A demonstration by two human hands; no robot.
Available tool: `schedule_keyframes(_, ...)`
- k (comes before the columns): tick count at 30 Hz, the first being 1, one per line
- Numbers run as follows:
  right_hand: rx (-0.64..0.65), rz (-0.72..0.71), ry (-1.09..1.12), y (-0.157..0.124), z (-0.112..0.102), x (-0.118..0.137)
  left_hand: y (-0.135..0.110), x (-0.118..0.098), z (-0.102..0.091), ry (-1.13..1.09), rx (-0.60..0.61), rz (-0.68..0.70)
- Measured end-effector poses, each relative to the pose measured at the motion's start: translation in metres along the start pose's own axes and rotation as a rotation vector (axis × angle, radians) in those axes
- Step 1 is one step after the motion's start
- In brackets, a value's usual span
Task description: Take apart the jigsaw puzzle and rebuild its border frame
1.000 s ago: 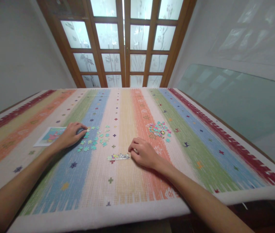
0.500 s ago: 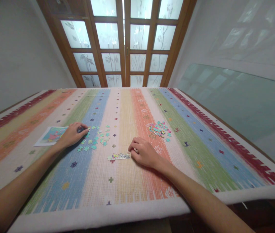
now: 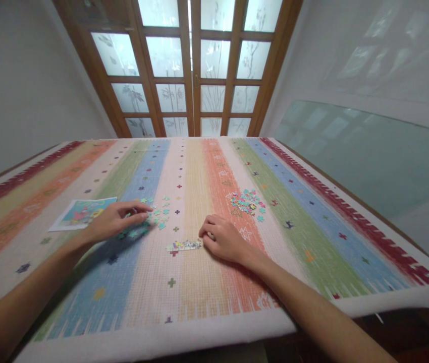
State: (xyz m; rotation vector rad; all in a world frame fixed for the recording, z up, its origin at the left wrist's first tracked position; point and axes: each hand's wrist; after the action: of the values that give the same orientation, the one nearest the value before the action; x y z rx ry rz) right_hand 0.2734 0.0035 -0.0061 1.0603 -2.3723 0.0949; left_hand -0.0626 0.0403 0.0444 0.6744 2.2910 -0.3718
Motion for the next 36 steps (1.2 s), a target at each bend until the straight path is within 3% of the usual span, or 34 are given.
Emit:
schedule_keyframes(3,0.006,0.001,0.007,0.0,0.0,-0.001,-0.002,-0.017,0.017,-0.034,0.214,0.054)
schedule_keyframes(7,-0.003,0.0,-0.002,-0.001,0.001,-0.002,-0.002,-0.023,0.036,-0.102,0.317,-0.015)
schedule_keyframes(18,-0.009,-0.014,-0.016,0.0,0.001,-0.001,-0.002,-0.031,0.052,-0.25,0.285,-0.128)
schedule_keyframes(28,0.0,-0.01,-0.002,0.0,0.0,-0.001,-0.004,-0.033,0.054,0.136,0.182,-0.06)
schedule_keyframes(36,0.002,-0.013,-0.003,0.0,-0.001,0.0,-0.005,-0.033,0.054,0.184,0.205,-0.038)
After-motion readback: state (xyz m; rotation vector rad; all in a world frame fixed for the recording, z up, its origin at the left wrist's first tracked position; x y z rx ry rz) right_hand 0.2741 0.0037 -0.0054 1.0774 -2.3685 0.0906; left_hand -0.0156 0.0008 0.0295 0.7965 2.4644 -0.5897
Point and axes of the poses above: each hand's wrist, its own y-axis towards the middle knuckle, its own z-axis out of the palm, x = y × z, and after that the axes turned 15 degrees about x, right-handed
